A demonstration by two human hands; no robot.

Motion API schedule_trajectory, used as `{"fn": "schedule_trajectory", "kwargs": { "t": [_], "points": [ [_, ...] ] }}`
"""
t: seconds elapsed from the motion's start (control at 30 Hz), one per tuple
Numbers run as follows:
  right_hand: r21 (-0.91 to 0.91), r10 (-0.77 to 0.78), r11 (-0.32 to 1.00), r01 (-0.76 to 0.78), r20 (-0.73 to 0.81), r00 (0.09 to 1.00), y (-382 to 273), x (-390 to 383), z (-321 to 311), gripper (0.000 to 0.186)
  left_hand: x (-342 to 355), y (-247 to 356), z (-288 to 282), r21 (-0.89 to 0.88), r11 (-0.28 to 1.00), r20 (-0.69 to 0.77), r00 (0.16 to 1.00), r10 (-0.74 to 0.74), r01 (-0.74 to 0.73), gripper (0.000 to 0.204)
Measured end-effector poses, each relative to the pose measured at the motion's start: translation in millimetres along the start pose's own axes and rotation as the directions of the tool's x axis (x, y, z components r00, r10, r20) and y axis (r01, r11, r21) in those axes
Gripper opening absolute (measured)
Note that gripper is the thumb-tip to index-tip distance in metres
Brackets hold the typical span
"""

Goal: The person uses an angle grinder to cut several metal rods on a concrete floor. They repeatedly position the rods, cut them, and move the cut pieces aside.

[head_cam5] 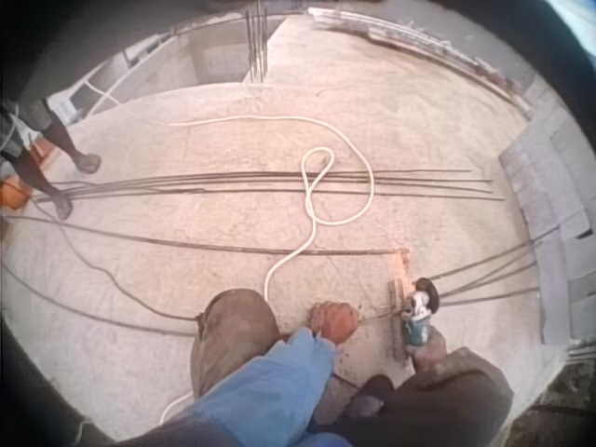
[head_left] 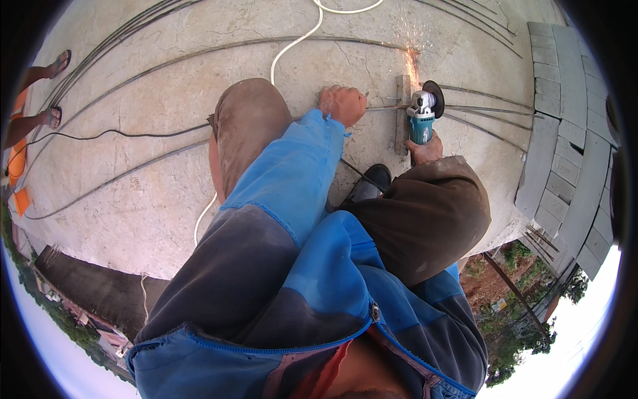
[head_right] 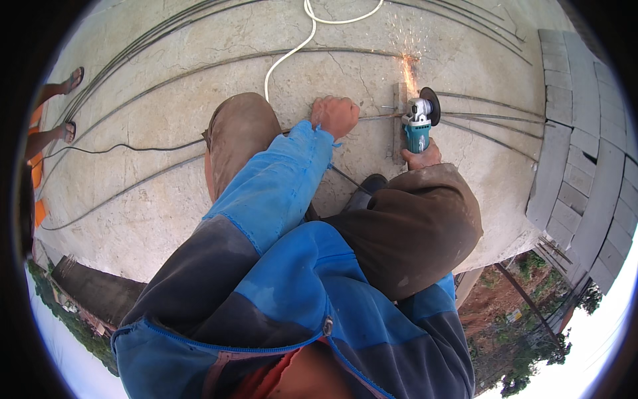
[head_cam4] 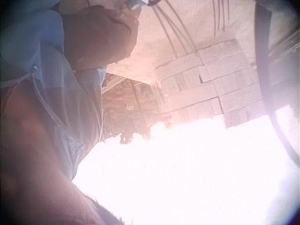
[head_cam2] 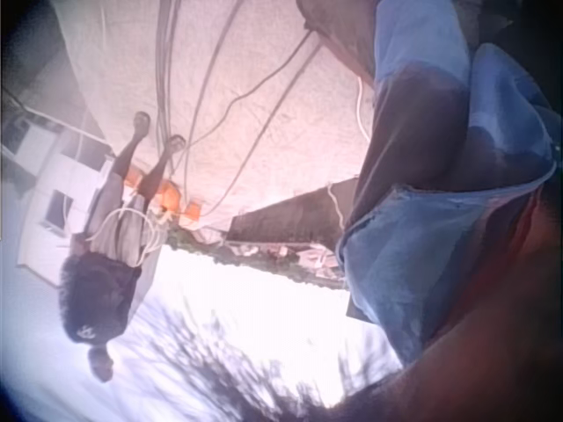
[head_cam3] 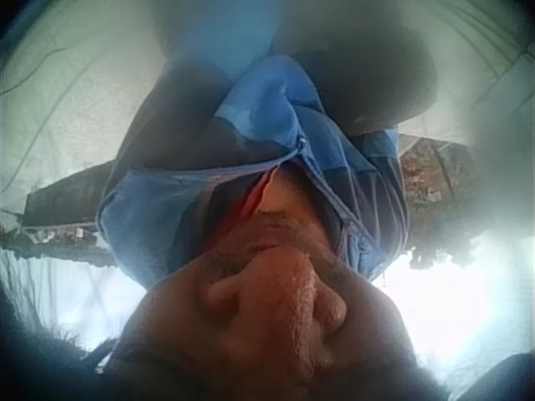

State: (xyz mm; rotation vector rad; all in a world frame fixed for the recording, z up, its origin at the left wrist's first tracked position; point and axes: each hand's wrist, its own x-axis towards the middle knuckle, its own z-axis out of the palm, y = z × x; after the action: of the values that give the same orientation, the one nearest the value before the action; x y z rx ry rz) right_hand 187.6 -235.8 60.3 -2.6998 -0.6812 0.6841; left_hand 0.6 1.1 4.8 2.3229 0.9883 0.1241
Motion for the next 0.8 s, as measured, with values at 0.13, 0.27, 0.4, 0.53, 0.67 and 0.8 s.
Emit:
{"fn": "schedule_trajectory", "kwargs": {
  "t": [0.13, 0.27, 0.4, 0.53, 0.67, 0.8],
  "points": [
    [-0.005, 0.002, 1.000, -0.002, -0.001, 1.000, -0.7, -0.9, -0.5, 0.059, -0.4, 0.4, 0.1, 0.003, 1.000, 0.001, 1.000, 0.000, 0.000, 0.038],
    [-0.028, 0.012, 1.000, -0.012, 0.006, 1.000, 2.7, 1.2, -0.3, 0.061, 0.0, 1.0, 0.8, 0.010, 1.000, -0.012, 1.000, 0.001, -0.001, 0.037],
    [-0.018, 0.021, 1.000, -0.020, 0.014, 1.000, 2.2, 0.9, 0.2, 0.063, 1.7, -0.7, 1.8, 0.037, 0.999, 0.055, 0.998, -0.013, 0.011, 0.036],
    [-0.015, 0.009, 1.000, -0.008, 0.009, 1.000, 4.0, 1.7, 0.8, 0.063, 1.5, -0.9, 4.8, 0.032, 0.999, 0.036, 0.999, -0.014, 0.013, 0.036],
    [-0.036, 0.020, 0.999, -0.020, 0.002, 1.000, 4.6, 1.7, 1.5, 0.064, 0.9, 0.3, 4.3, 0.045, 0.999, 0.023, 1.000, -0.014, 0.013, 0.036],
    [-0.024, 0.037, 0.999, -0.037, -0.001, 0.999, -0.9, -1.1, -1.1, 0.065, 0.7, 1.0, 1.7, 0.025, 1.000, 0.011, 1.000, -0.005, 0.005, 0.038]
  ]
}}
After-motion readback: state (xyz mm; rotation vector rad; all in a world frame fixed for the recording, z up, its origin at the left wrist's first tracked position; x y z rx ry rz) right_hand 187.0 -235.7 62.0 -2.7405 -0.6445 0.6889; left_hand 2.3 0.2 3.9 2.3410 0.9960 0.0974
